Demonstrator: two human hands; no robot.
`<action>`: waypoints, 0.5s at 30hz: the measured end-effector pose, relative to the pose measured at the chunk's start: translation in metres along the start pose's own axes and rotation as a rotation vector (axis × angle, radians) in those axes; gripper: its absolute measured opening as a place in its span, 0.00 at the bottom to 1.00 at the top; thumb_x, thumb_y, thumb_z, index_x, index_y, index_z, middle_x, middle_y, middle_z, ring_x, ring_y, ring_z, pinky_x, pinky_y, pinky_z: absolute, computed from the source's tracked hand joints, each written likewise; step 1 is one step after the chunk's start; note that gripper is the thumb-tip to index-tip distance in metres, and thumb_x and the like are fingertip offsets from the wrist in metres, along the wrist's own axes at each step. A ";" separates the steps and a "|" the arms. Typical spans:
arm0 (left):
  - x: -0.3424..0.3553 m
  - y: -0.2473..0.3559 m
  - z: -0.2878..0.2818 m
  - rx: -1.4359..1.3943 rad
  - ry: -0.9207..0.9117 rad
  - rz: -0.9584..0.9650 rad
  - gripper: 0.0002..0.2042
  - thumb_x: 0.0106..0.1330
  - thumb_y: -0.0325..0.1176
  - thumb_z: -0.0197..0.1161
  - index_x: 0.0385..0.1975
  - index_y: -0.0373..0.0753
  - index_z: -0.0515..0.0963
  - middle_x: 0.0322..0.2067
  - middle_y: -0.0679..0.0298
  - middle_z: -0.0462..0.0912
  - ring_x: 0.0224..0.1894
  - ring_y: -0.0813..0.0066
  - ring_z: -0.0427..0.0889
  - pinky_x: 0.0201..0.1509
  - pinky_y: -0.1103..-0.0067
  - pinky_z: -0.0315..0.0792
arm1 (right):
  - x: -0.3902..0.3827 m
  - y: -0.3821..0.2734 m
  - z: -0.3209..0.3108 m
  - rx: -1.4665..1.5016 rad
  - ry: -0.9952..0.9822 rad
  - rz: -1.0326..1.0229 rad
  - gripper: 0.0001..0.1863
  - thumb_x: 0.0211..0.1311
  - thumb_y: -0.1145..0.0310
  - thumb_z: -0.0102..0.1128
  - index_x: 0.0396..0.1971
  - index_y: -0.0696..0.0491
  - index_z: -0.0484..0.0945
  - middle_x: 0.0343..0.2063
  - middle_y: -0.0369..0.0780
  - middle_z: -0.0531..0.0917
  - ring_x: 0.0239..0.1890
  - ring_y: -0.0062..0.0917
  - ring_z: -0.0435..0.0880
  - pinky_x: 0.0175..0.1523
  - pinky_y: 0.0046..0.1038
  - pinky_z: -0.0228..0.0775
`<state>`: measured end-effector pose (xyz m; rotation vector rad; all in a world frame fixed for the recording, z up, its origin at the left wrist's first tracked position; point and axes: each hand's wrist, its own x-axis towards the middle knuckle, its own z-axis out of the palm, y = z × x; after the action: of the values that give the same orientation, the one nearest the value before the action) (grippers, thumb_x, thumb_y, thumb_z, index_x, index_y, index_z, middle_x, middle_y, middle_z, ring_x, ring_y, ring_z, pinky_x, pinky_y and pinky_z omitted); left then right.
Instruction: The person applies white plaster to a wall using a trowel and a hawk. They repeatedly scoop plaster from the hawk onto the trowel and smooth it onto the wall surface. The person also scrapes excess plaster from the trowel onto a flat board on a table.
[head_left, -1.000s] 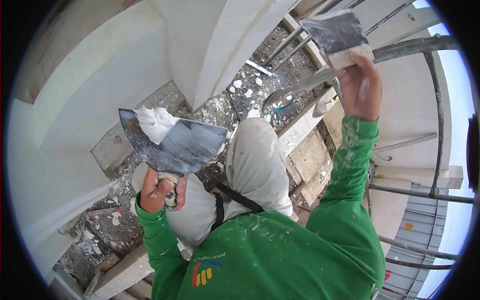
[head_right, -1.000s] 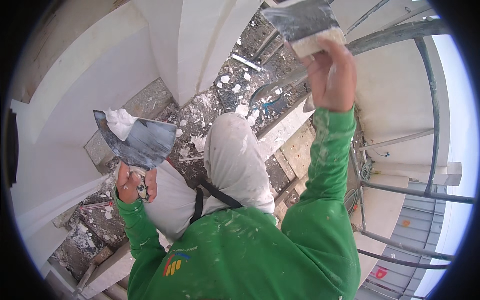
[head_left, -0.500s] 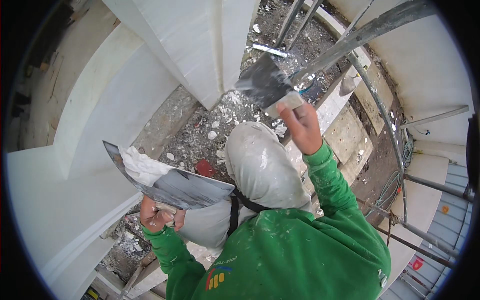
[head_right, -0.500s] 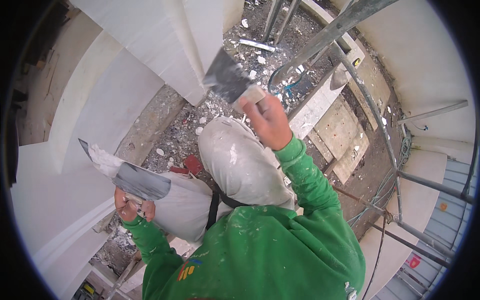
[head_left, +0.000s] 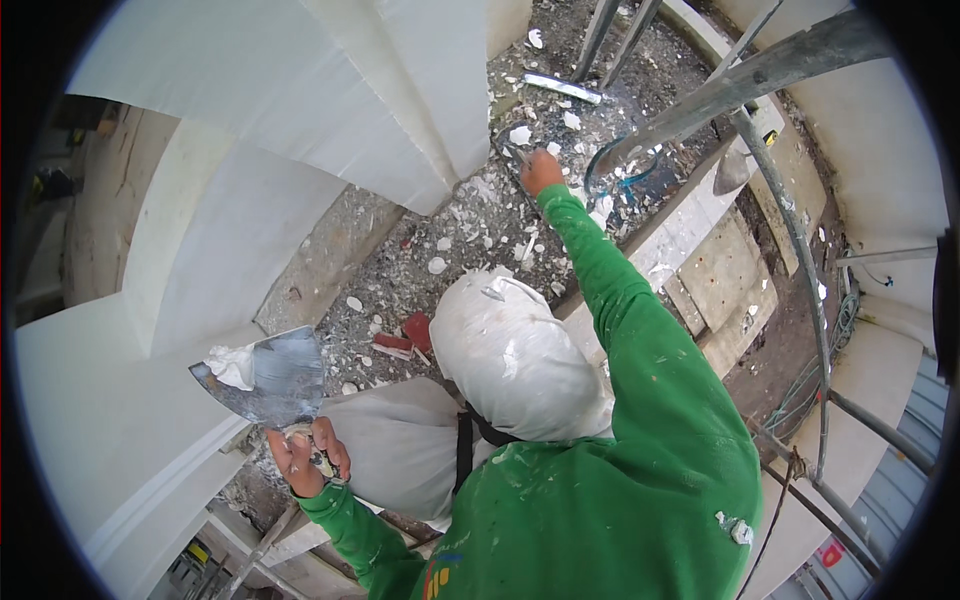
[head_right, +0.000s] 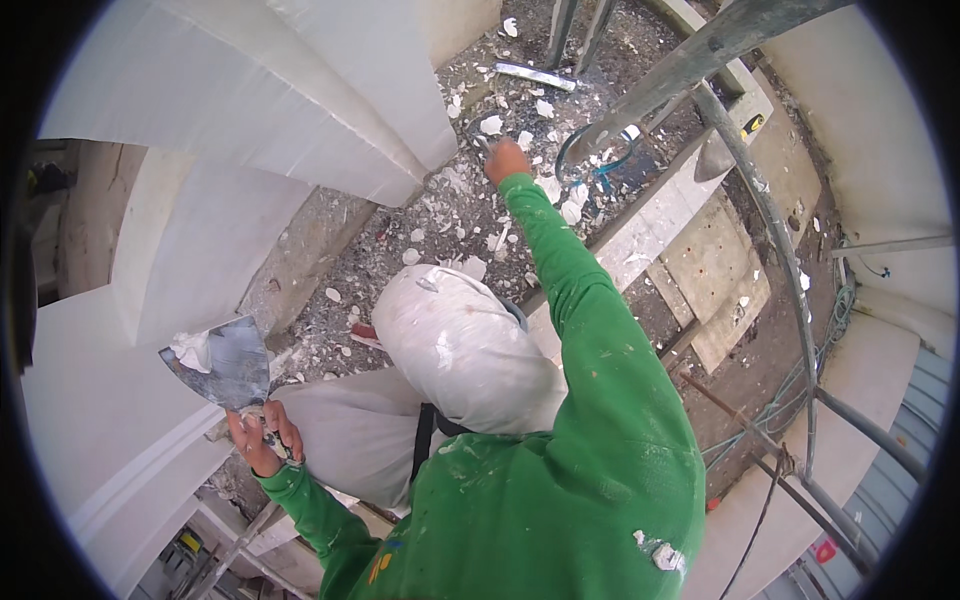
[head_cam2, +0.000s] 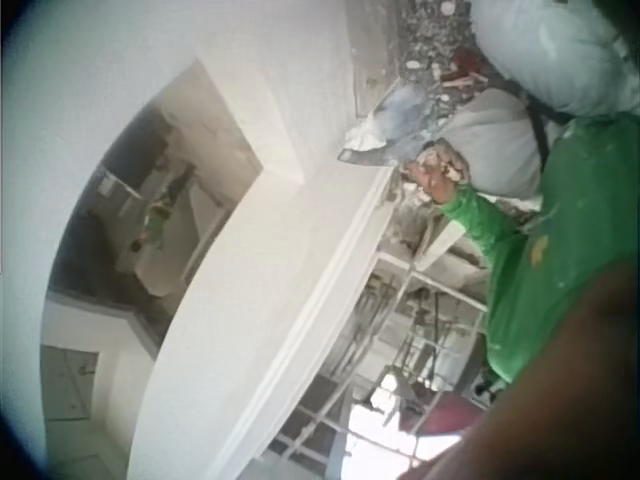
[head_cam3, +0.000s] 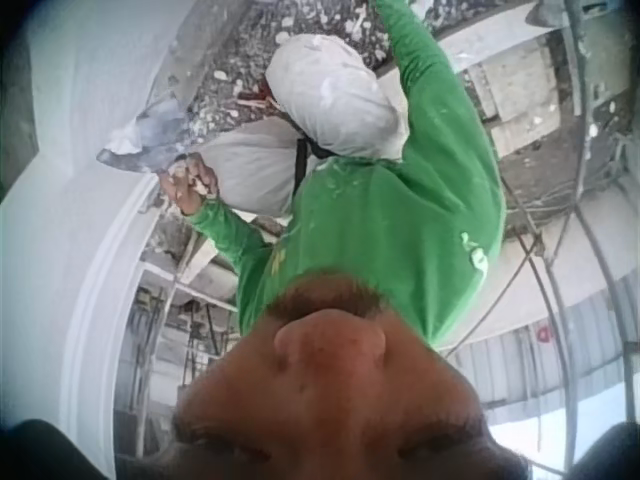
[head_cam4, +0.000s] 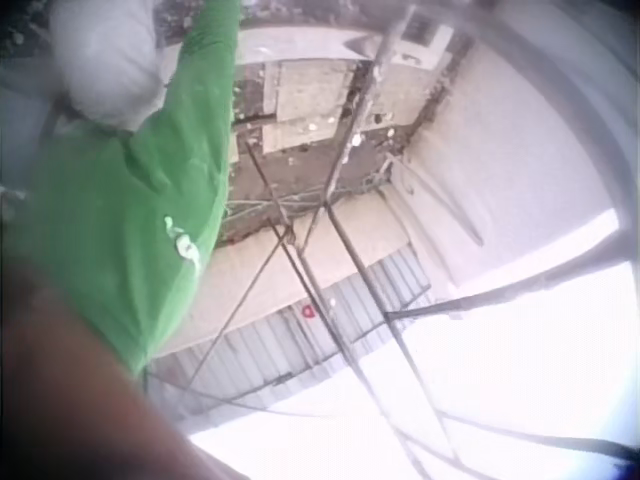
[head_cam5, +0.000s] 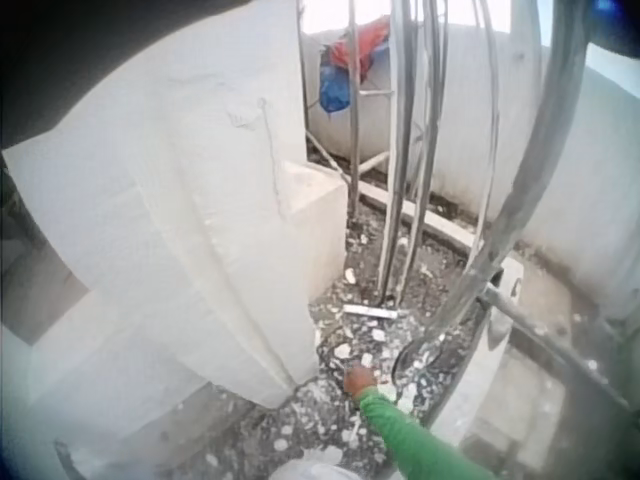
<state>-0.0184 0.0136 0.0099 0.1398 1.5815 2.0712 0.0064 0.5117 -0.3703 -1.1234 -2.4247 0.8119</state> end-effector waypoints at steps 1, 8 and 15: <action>-0.001 0.000 0.002 0.005 0.009 0.010 0.20 0.71 0.33 0.48 0.59 0.39 0.53 0.24 0.59 0.62 0.12 0.75 0.66 0.05 0.82 0.65 | 0.000 -0.002 0.009 -0.017 0.006 -0.033 0.08 0.52 0.69 0.56 0.26 0.58 0.81 0.30 0.51 0.78 0.35 0.48 0.78 0.44 0.45 0.71; 0.001 -0.001 0.017 0.010 0.037 0.044 0.17 0.70 0.33 0.49 0.54 0.36 0.56 0.24 0.58 0.63 0.12 0.75 0.66 0.05 0.82 0.65 | -0.015 -0.022 0.019 -0.065 -0.020 -0.152 0.07 0.52 0.74 0.55 0.29 0.59 0.81 0.34 0.48 0.78 0.39 0.45 0.77 0.46 0.42 0.71; 0.002 -0.002 0.021 0.009 0.073 0.030 0.16 0.70 0.34 0.50 0.52 0.35 0.56 0.25 0.59 0.63 0.13 0.76 0.65 0.04 0.82 0.64 | -0.021 -0.038 0.000 0.080 0.099 -0.198 0.07 0.52 0.76 0.54 0.29 0.57 0.81 0.33 0.46 0.78 0.40 0.44 0.76 0.46 0.40 0.71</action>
<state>-0.0116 0.0334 0.0142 0.0927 1.6420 2.1144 -0.0025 0.4758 -0.3477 -0.8569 -2.3529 0.7637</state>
